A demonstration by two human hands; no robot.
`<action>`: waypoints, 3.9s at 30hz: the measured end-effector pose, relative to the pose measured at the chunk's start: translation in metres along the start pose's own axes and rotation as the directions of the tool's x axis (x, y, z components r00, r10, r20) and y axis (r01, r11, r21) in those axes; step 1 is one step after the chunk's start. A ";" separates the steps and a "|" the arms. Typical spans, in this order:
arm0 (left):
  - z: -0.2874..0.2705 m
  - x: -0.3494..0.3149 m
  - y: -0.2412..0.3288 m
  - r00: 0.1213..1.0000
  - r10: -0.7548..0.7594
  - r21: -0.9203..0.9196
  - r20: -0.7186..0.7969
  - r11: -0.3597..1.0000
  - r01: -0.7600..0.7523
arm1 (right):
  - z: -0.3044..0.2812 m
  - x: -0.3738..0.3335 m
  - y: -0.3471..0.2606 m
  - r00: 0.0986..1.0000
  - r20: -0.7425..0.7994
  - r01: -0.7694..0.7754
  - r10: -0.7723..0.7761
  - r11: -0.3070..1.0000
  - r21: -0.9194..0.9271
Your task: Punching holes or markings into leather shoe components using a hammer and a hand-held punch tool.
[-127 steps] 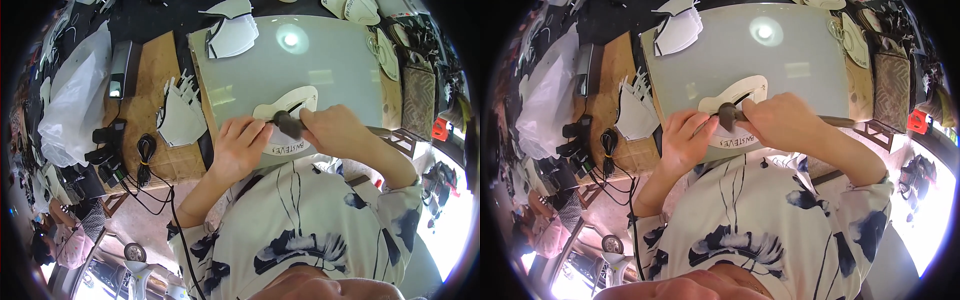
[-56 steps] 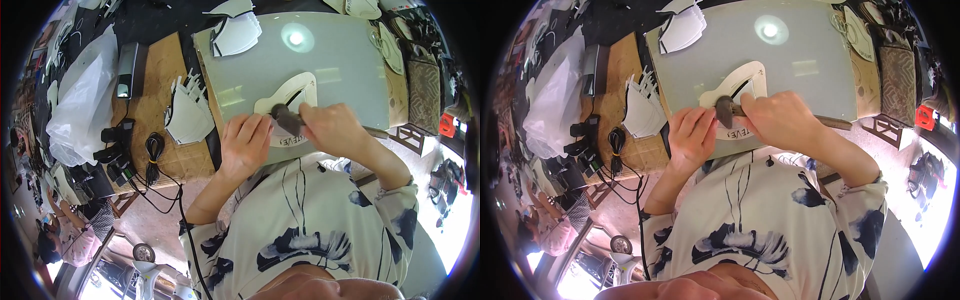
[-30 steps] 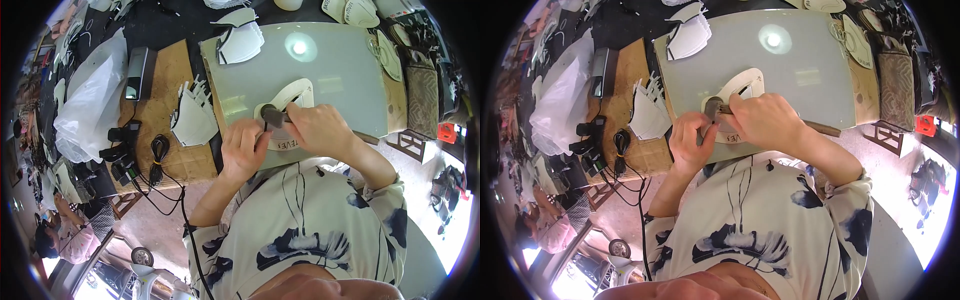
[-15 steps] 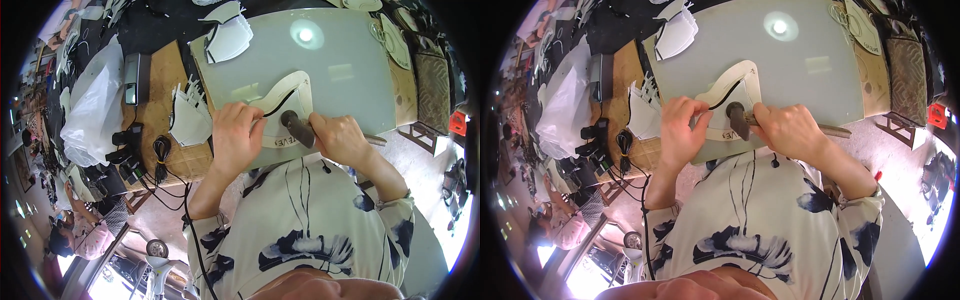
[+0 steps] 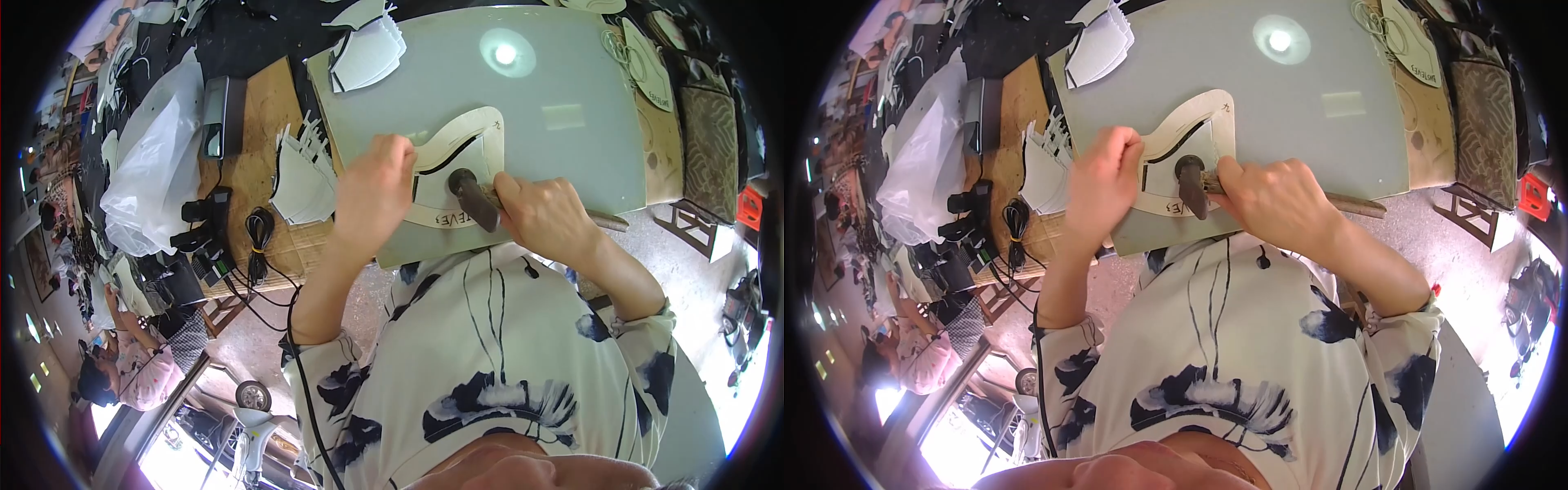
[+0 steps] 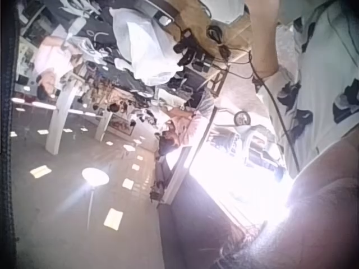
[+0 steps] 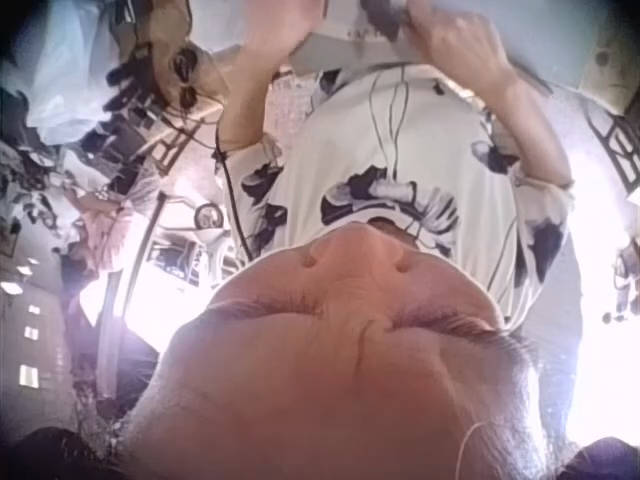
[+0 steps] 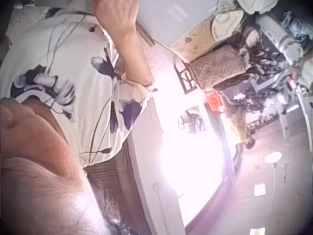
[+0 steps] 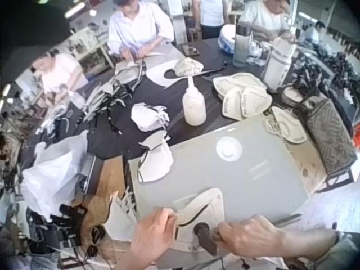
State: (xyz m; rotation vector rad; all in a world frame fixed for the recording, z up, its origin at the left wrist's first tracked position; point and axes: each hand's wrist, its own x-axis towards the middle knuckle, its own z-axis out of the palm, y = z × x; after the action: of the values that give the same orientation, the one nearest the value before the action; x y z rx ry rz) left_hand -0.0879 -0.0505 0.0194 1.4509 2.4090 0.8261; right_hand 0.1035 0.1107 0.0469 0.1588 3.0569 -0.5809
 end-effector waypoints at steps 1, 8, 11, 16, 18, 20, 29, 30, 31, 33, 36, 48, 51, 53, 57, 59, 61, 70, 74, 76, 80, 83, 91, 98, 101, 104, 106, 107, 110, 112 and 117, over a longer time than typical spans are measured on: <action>-0.007 0.003 -0.002 0.997 -0.025 -0.159 0.071 0.987 0.036 | 0.000 0.000 0.001 1.000 0.000 0.001 -0.001 1.000 0.002; -0.020 0.007 0.008 0.974 -0.116 -0.200 0.195 0.967 0.156 | 0.001 0.000 0.003 1.000 -0.004 0.000 0.000 1.000 0.012; -0.020 0.009 0.008 0.975 -0.111 -0.183 0.193 0.972 0.147 | 0.001 0.000 0.004 1.000 0.018 0.009 -0.010 1.000 0.023; -0.017 0.006 0.010 0.983 -0.109 -0.170 0.147 0.976 0.133 | 0.000 0.001 0.002 0.999 0.034 -0.002 0.003 1.000 -0.008; -0.019 0.005 0.001 0.981 -0.112 -0.260 0.160 0.954 0.151 | 0.001 0.001 0.003 1.000 0.012 0.003 -0.003 1.000 -0.005; -0.021 0.006 0.000 0.978 -0.115 -0.350 0.175 0.921 0.171 | 0.002 0.001 0.004 1.000 -0.005 0.010 -0.010 1.000 -0.001; -0.021 0.010 0.007 0.959 -0.127 -0.325 0.253 0.922 0.208 | -0.002 -0.001 0.007 1.000 0.004 -0.024 0.024 1.000 0.013; -0.021 0.008 0.007 0.968 -0.119 -0.273 0.219 0.945 0.178 | -0.004 0.001 0.006 1.000 -0.003 0.000 0.000 0.997 0.078; -0.020 0.006 0.008 0.977 -0.108 -0.220 0.185 0.964 0.148 | -0.006 0.001 0.006 1.000 -0.012 0.024 -0.023 0.990 0.141; -0.024 0.007 0.014 0.966 -0.145 -0.217 0.214 0.957 0.192 | -0.016 0.001 0.019 0.999 -0.054 0.010 -0.003 0.990 0.138; -0.018 0.000 0.015 0.964 -0.178 -0.195 0.199 0.956 0.217 | -0.051 0.012 0.030 0.984 -0.135 -0.090 0.114 0.981 0.170; -0.012 -0.005 0.013 0.986 -0.146 -0.207 0.082 0.965 0.160 | -0.053 0.031 0.013 0.987 -0.086 -0.120 0.134 0.981 0.152; -0.014 -0.003 0.010 0.984 -0.141 -0.273 0.107 0.948 0.165 | -0.034 0.038 0.025 0.973 0.174 -0.155 0.152 0.988 0.006; -0.016 -0.003 0.009 0.981 -0.145 -0.334 0.131 0.925 0.181 | -0.038 0.030 0.034 0.982 0.097 -0.168 0.164 0.985 0.042; -0.009 -0.006 0.011 0.992 -0.129 -0.420 -0.014 0.900 0.111 | -0.050 0.021 0.046 0.905 -0.175 -0.382 0.387 0.922 0.065; -0.002 -0.004 0.020 0.997 -0.050 -0.364 -0.059 0.931 0.025 | -0.042 0.017 0.061 0.878 -0.252 -0.414 0.408 0.910 0.030; 0.007 0.005 0.030 1.000 0.007 -0.363 0.006 0.932 -0.005 | -0.028 0.015 0.072 0.841 -0.337 -0.452 0.424 0.892 -0.007; 0.017 0.028 0.041 0.996 0.056 -0.050 0.067 0.997 -0.053 | -0.013 -0.007 0.021 0.931 -0.347 -0.088 0.112 0.993 0.083; 0.024 0.032 0.043 0.997 0.010 -0.170 0.072 0.985 0.002 | 0.016 -0.015 0.003 0.924 -0.362 -0.085 0.121 0.990 0.115; 0.024 0.034 0.046 0.994 -0.034 -0.181 0.099 0.982 0.052 | 0.019 -0.016 0.004 0.921 -0.360 -0.100 0.150 0.983 0.155; 0.031 0.039 0.035 0.987 0.142 -0.053 0.078 0.989 -0.139 | 0.021 -0.015 0.006 0.916 -0.374 -0.090 0.145 0.983 0.161; 0.031 0.038 0.037 0.977 0.206 -0.034 0.052 0.978 -0.204 | 0.023 -0.015 0.008 0.914 -0.375 -0.093 0.157 0.979 0.182; 0.034 0.024 0.057 0.976 0.141 0.171 0.165 0.971 -0.169 | 0.022 -0.013 0.010 0.909 -0.383 -0.077 0.164 0.970 0.233; 0.037 0.031 0.085 0.965 0.057 0.342 0.255 0.928 -0.145 | 0.024 -0.016 0.015 0.911 -0.383 -0.077 0.155 0.975 0.210; 0.039 0.029 0.089 0.963 0.143 0.412 0.227 0.882 -0.228 | 0.025 -0.010 0.014 0.915 -0.387 -0.041 0.115 0.980 0.195; 0.038 0.034 0.083 0.964 0.162 0.286 0.211 0.933 -0.220 | 0.026 -0.010 0.012 0.914 -0.393 -0.034 0.096 0.986 0.163; 0.033 0.035 0.073 0.949 0.216 0.109 0.228 0.963 -0.245 | 0.026 -0.011 0.011 0.911 -0.378 -0.097 0.163 0.978 0.187; 0.033 0.034 0.066 0.970 0.105 -0.030 0.221 0.994 -0.100 | 0.026 -0.012 0.011 0.912 -0.373 -0.106 0.169 0.977 0.183; 0.012 0.026 0.047 0.996 0.000 -0.373 0.094 0.927 0.036 | 0.024 -0.010 0.008 0.909 -0.369 -0.131 0.193 0.974 0.185; 0.011 0.012 0.026 1.000 -0.006 -0.514 0.005 0.858 0.007 | 0.020 -0.006 0.005 0.914 -0.368 -0.112 0.172 0.977 0.179; -0.047 -0.019 -0.018 0.744 -0.271 -0.670 -0.611 0.678 -0.303 | 0.016 -0.004 0.008 0.928 -0.332 -0.123 0.170 0.980 0.158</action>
State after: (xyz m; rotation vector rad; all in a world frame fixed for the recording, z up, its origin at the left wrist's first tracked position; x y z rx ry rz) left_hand -0.1134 -0.0902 0.0457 0.8856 1.9263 2.3423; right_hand 0.1087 0.1123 0.0293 0.5459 3.2925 -0.8302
